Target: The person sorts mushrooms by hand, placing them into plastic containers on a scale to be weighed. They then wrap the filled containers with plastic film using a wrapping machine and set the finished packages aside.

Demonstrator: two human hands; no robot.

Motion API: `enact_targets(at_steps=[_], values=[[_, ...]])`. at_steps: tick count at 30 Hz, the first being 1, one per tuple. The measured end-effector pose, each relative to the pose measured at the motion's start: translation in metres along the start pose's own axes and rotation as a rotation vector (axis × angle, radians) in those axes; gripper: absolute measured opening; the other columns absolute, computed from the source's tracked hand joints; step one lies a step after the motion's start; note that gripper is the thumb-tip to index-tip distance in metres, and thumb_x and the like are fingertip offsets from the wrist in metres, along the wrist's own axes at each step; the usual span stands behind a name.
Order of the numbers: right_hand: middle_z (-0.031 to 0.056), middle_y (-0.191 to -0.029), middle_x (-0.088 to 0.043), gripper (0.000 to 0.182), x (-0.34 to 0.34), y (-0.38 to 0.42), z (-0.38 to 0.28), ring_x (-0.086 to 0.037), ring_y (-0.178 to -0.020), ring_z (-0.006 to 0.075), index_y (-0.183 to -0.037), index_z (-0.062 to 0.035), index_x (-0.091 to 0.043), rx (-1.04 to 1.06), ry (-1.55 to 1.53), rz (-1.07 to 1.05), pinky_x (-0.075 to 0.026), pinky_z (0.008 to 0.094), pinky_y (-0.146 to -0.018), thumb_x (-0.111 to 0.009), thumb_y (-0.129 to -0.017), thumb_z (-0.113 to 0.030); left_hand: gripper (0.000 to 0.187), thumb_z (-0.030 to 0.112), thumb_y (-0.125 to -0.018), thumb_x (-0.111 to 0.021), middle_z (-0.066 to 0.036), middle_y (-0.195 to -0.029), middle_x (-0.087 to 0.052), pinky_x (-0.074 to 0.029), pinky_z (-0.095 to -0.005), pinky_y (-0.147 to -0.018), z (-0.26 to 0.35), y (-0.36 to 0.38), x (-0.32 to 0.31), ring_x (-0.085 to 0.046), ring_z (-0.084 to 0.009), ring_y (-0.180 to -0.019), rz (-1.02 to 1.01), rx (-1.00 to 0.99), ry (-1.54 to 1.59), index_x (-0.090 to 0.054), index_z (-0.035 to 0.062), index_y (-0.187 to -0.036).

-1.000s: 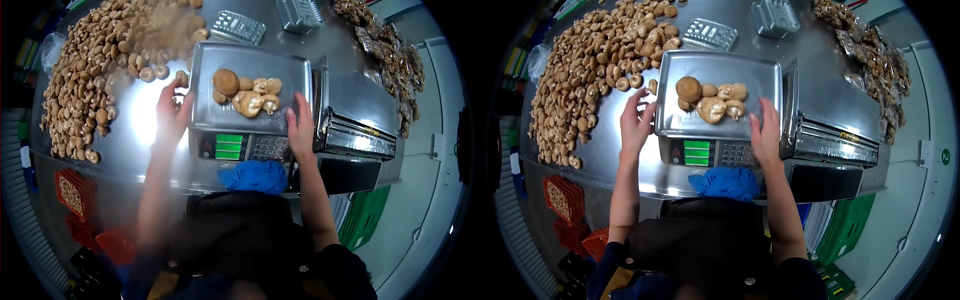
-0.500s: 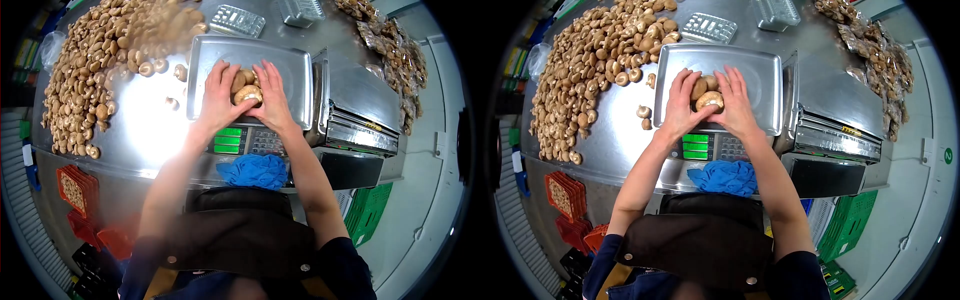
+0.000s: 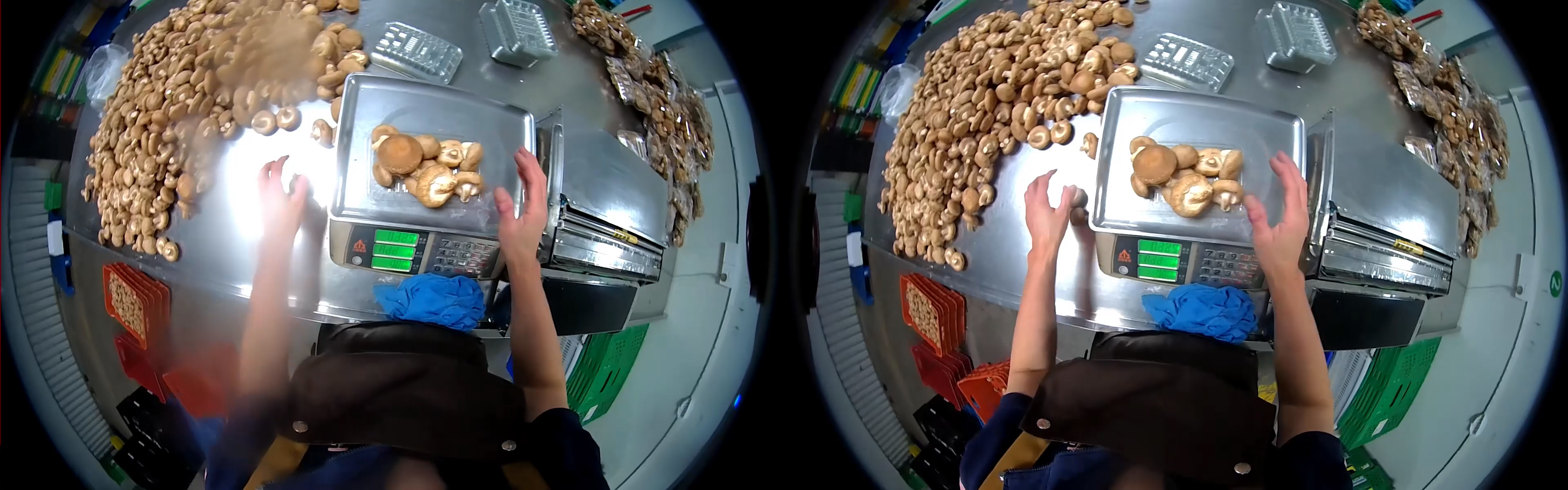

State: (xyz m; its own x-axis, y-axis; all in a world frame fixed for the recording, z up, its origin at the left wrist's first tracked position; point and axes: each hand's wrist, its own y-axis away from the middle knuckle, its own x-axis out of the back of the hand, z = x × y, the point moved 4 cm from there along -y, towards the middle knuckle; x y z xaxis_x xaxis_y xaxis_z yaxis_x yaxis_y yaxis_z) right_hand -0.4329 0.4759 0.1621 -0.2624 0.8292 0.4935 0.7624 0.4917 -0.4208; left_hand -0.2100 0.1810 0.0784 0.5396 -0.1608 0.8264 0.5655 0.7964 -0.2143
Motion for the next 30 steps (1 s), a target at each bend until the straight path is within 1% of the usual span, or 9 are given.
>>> enact_targets(at_steps=[2,4,5,10,15,20,21,25,30], values=[[0.0165,-0.131,-0.054,0.037,0.002,0.008,0.005,-0.051,-0.123,0.0278,-0.123,-0.0008,-0.055,-0.09,-0.125,0.076,-0.04,0.0376,-0.102,-0.061,-0.089,-0.012,0.046,0.017,-0.082,-0.071,-0.017,-0.113,-0.059,-0.05,-0.0372,-0.087,-0.008,0.011,-0.012,-0.06,-0.0283,-0.1,-0.25,0.14,0.092,-0.058,0.0038,-0.124],[0.0156,-0.13,-0.055,0.034,0.0,0.01,-0.003,-0.053,-0.121,0.0271,-0.121,-0.0006,-0.056,-0.075,-0.148,0.076,-0.042,0.0369,-0.101,-0.061,-0.089,-0.009,0.046,0.012,-0.081,-0.072,-0.015,-0.106,-0.062,-0.052,-0.0337,-0.079,0.003,0.009,-0.007,-0.062,-0.0227,-0.091,-0.129,0.095,0.195,-0.059,0.0048,-0.124],[0.0151,-0.129,-0.056,0.032,-0.003,0.011,-0.009,-0.054,-0.12,0.0268,-0.119,-0.0005,-0.057,-0.068,-0.161,0.078,-0.043,0.0366,-0.1,-0.062,-0.089,-0.008,0.044,0.006,-0.081,-0.071,-0.012,-0.102,-0.064,-0.052,-0.0303,-0.076,-0.002,0.015,-0.007,-0.062,-0.0186,-0.086,-0.168,0.393,0.368,-0.059,0.0041,-0.123],[0.0119,-0.131,-0.052,0.054,-0.048,0.005,-0.1,-0.054,-0.118,0.0303,-0.127,-0.0067,-0.053,0.257,-0.087,-0.293,-0.044,0.0395,-0.101,-0.074,-0.078,-0.012,0.044,0.016,-0.09,-0.06,-0.013,-0.096,-0.067,-0.052,-0.0276,-0.073,0.075,0.023,0.034,-0.063,-0.0164,-0.084,-0.213,0.429,1.318,-0.05,-0.0037,-0.128],[0.0137,-0.132,-0.05,0.059,-0.062,-0.007,-0.101,-0.048,-0.124,0.0314,-0.133,-0.0072,-0.049,0.245,-0.132,-0.457,-0.044,0.0398,-0.101,-0.072,-0.079,-0.016,0.047,0.02,-0.095,-0.059,-0.011,-0.113,-0.059,-0.051,-0.026,-0.078,0.132,0.038,0.028,-0.062,-0.0149,-0.088,-0.626,0.262,1.257,-0.044,0.0005,-0.135],[0.0161,-0.132,-0.05,0.051,-0.045,-0.045,-0.051,-0.044,-0.127,0.0334,-0.134,-0.0064,-0.048,0.134,0.176,-0.377,-0.037,0.0425,-0.107,-0.064,-0.086,-0.015,0.049,0.003,-0.089,-0.056,-0.015,-0.111,-0.059,-0.053,-0.0288,-0.073,0.107,0.022,0.001,-0.062,-0.0171,-0.087,-0.22,0.116,0.764,-0.041,-0.0028,-0.135],[0.0171,-0.137,-0.048,0.046,-0.056,-0.038,-0.03,-0.041,-0.132,0.0346,-0.135,-0.006,-0.046,0.261,0.385,-0.462,-0.026,0.0456,-0.114,-0.056,-0.092,-0.02,0.051,0.001,-0.087,-0.055,-0.016,-0.111,-0.06,-0.053,-0.0295,-0.073,0.095,0.023,-0.015,-0.062,-0.0178,-0.087,-0.245,0.03,0.606,-0.04,-0.0033,-0.135],[0.019,-0.137,-0.048,0.046,-0.057,-0.04,-0.019,-0.042,-0.13,0.035,-0.136,-0.0054,-0.044,0.278,0.354,-0.422,-0.027,0.045,-0.113,-0.044,-0.099,-0.033,0.059,-0.007,-0.08,-0.052,-0.02,-0.113,-0.061,-0.054,-0.0305,-0.075,0.094,0.015,-0.022,-0.064,-0.02,-0.083,-0.284,-0.088,0.372,-0.037,-0.0049,-0.137],[0.025,-0.127,-0.052,0.056,-0.034,-0.036,0.026,-0.053,-0.114,0.0416,-0.132,0.0006,-0.045,-0.476,0.298,-0.384,-0.043,0.0461,-0.097,-0.047,-0.097,-0.042,0.059,-0.012,-0.074,-0.055,-0.012,-0.099,-0.061,-0.053,-0.0258,-0.06,0.084,0.0,-0.037,-0.063,-0.0164,-0.071,-0.505,0.143,0.519,-0.044,-0.0077,-0.132]])
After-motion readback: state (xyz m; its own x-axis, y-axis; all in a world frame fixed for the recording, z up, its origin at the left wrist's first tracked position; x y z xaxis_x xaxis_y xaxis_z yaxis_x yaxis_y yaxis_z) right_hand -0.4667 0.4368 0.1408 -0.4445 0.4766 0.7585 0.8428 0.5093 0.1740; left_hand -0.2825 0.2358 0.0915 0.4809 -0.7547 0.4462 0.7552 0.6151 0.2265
